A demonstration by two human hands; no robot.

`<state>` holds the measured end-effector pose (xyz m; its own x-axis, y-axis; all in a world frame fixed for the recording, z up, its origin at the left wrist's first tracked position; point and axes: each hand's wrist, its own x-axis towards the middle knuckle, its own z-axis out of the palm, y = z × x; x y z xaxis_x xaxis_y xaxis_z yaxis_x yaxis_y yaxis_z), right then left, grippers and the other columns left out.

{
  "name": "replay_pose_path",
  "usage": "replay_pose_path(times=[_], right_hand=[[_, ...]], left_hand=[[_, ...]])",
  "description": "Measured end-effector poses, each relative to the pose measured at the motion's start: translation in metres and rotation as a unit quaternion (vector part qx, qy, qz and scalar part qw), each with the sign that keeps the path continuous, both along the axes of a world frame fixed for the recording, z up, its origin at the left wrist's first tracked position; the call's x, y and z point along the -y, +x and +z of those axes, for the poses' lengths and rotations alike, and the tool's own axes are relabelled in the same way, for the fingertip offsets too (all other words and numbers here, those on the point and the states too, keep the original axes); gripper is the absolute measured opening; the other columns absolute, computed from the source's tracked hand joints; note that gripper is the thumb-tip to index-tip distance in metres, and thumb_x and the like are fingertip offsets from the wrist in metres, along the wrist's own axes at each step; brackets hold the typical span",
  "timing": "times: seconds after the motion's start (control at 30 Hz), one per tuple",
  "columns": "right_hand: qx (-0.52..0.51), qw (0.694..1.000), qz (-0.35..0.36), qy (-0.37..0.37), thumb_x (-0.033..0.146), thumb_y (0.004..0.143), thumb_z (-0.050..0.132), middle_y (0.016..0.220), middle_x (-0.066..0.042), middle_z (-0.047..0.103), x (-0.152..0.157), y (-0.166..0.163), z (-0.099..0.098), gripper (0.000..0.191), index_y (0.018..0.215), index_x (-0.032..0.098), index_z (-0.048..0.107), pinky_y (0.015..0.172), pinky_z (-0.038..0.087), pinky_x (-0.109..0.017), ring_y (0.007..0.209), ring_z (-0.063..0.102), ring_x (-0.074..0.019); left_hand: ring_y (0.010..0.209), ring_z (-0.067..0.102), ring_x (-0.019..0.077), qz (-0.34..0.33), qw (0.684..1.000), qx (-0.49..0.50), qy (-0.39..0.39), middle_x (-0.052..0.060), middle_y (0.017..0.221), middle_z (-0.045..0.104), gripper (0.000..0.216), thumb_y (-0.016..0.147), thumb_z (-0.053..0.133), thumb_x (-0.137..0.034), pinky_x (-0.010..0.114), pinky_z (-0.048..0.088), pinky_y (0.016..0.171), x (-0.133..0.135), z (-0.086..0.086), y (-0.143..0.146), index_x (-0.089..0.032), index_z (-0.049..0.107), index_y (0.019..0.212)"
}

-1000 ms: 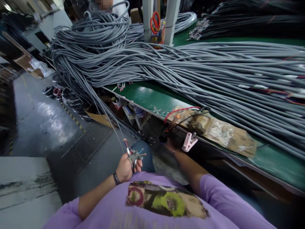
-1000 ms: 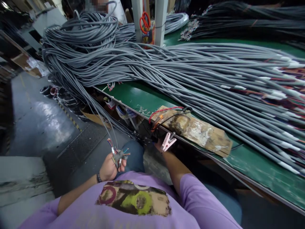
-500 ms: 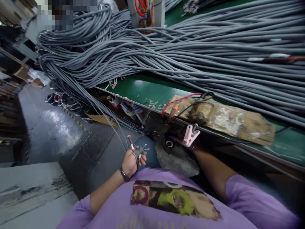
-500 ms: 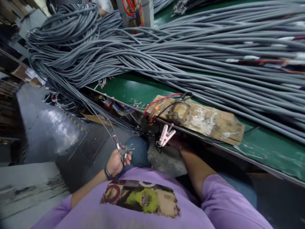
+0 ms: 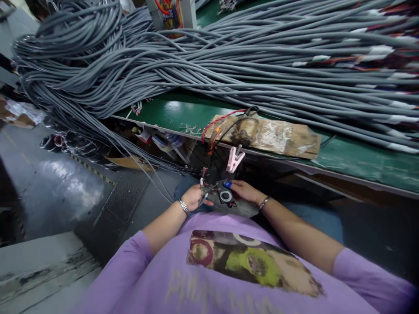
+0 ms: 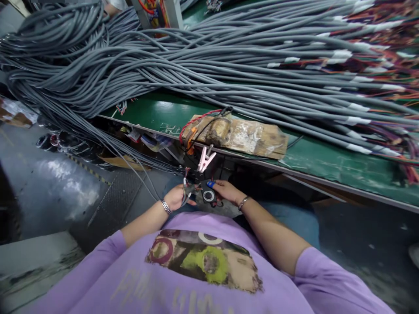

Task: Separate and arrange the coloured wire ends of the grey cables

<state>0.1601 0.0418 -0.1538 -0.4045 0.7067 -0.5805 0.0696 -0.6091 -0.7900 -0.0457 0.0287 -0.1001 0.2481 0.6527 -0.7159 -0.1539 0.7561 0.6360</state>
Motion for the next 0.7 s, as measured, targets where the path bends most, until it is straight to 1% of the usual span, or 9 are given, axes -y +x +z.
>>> replay_pose_path(times=[0.1, 0.2, 0.27, 0.33, 0.43, 0.5, 0.57, 0.63, 0.7], right_hand=[[-0.001, 1.000, -0.012, 0.009, 0.062, 0.072, 0.067, 0.054, 0.001, 0.064, 0.008, -0.004, 0.007, 0.045, 0.083, 0.019, 0.061, 0.041, 0.043, -0.024, 0.041, 0.057, -0.0123], [-0.008, 1.000, -0.013, 0.017, 0.062, 0.073, 0.066, 0.059, 0.000, 0.066, 0.014, -0.002, 0.014, 0.046, 0.087, 0.018, 0.061, 0.043, 0.044, -0.024, 0.043, 0.058, -0.0120], [-0.016, 1.000, -0.004, 0.019, 0.060, 0.070, 0.070, 0.065, -0.001, 0.067, 0.019, 0.002, 0.018, 0.047, 0.090, 0.018, 0.060, 0.046, 0.046, -0.024, 0.048, 0.061, -0.0130], [-0.041, 0.999, 0.015, 0.025, 0.054, 0.064, 0.077, 0.070, 0.000, 0.067, 0.025, 0.005, 0.021, 0.052, 0.097, 0.018, 0.059, 0.049, 0.047, -0.023, 0.054, 0.062, -0.0134], [-0.095, 0.994, 0.016, 0.046, 0.043, 0.057, 0.084, 0.085, -0.002, 0.070, 0.034, 0.004, 0.020, 0.064, 0.109, 0.019, 0.055, 0.061, 0.051, -0.025, 0.069, 0.065, -0.0148], [-0.099, 0.993, -0.016, 0.066, 0.039, 0.057, 0.084, 0.099, -0.006, 0.070, 0.039, 0.000, 0.016, 0.065, 0.111, 0.020, 0.054, 0.076, 0.053, -0.029, 0.086, 0.066, -0.0181], [-0.075, 0.992, -0.044, 0.088, 0.037, 0.058, 0.082, 0.107, -0.008, 0.069, 0.043, -0.005, 0.012, 0.062, 0.111, 0.020, 0.054, 0.088, 0.050, -0.034, 0.098, 0.064, -0.0213], [-0.046, 0.992, -0.053, 0.103, 0.036, 0.061, 0.081, 0.108, -0.008, 0.069, 0.045, -0.008, 0.009, 0.059, 0.111, 0.021, 0.054, 0.094, 0.049, -0.038, 0.102, 0.063, -0.0235], [-0.028, 0.992, -0.049, 0.111, 0.037, 0.063, 0.079, 0.110, -0.010, 0.068, 0.045, -0.010, 0.009, 0.057, 0.111, 0.021, 0.054, 0.095, 0.048, -0.040, 0.102, 0.064, -0.0248]], left_hand=[[0.061, 0.057, 0.0125, 0.002, 1.000, 0.005, -0.011, 0.005, 0.068, 0.063, 0.008, 0.071, 0.072, -0.015, 0.024, 0.055, 0.052, 0.000, -0.001, 0.011, -0.011, 0.068, 0.076], [0.056, 0.053, 0.0107, 0.012, 1.000, 0.003, -0.010, 0.003, 0.061, 0.059, 0.006, 0.072, 0.070, -0.014, 0.024, 0.054, 0.051, 0.000, 0.000, 0.018, -0.011, 0.067, 0.075], [0.052, 0.051, 0.0089, 0.022, 1.000, 0.001, -0.008, 0.001, 0.059, 0.058, 0.003, 0.073, 0.068, -0.011, 0.023, 0.053, 0.051, 0.001, 0.000, 0.021, -0.011, 0.066, 0.074], [0.052, 0.050, 0.0084, 0.030, 1.000, 0.001, -0.006, 0.001, 0.060, 0.058, 0.003, 0.073, 0.068, -0.010, 0.022, 0.053, 0.052, 0.000, 0.000, 0.022, -0.011, 0.065, 0.073], [0.054, 0.053, 0.0097, 0.032, 0.999, 0.002, -0.008, 0.004, 0.063, 0.062, 0.002, 0.073, 0.067, -0.010, 0.022, 0.052, 0.050, 0.000, 0.001, 0.023, -0.010, 0.066, 0.074], [0.055, 0.054, 0.0104, 0.032, 0.999, 0.001, -0.012, 0.005, 0.066, 0.064, 0.003, 0.074, 0.065, -0.009, 0.022, 0.052, 0.049, 0.000, 0.001, 0.025, -0.009, 0.067, 0.076], [0.056, 0.056, 0.0111, 0.031, 0.999, 0.000, -0.016, 0.006, 0.067, 0.065, 0.006, 0.076, 0.061, -0.008, 0.022, 0.052, 0.049, 0.001, 0.000, 0.026, -0.009, 0.067, 0.078], [0.055, 0.056, 0.0114, 0.032, 0.999, 0.000, -0.019, 0.006, 0.065, 0.065, 0.009, 0.076, 0.059, -0.007, 0.022, 0.052, 0.050, 0.001, 0.000, 0.026, -0.010, 0.067, 0.077], [0.054, 0.055, 0.0114, 0.034, 0.999, 0.000, -0.022, 0.005, 0.061, 0.064, 0.010, 0.076, 0.058, -0.006, 0.023, 0.052, 0.051, 0.001, -0.001, 0.025, -0.010, 0.067, 0.075]])
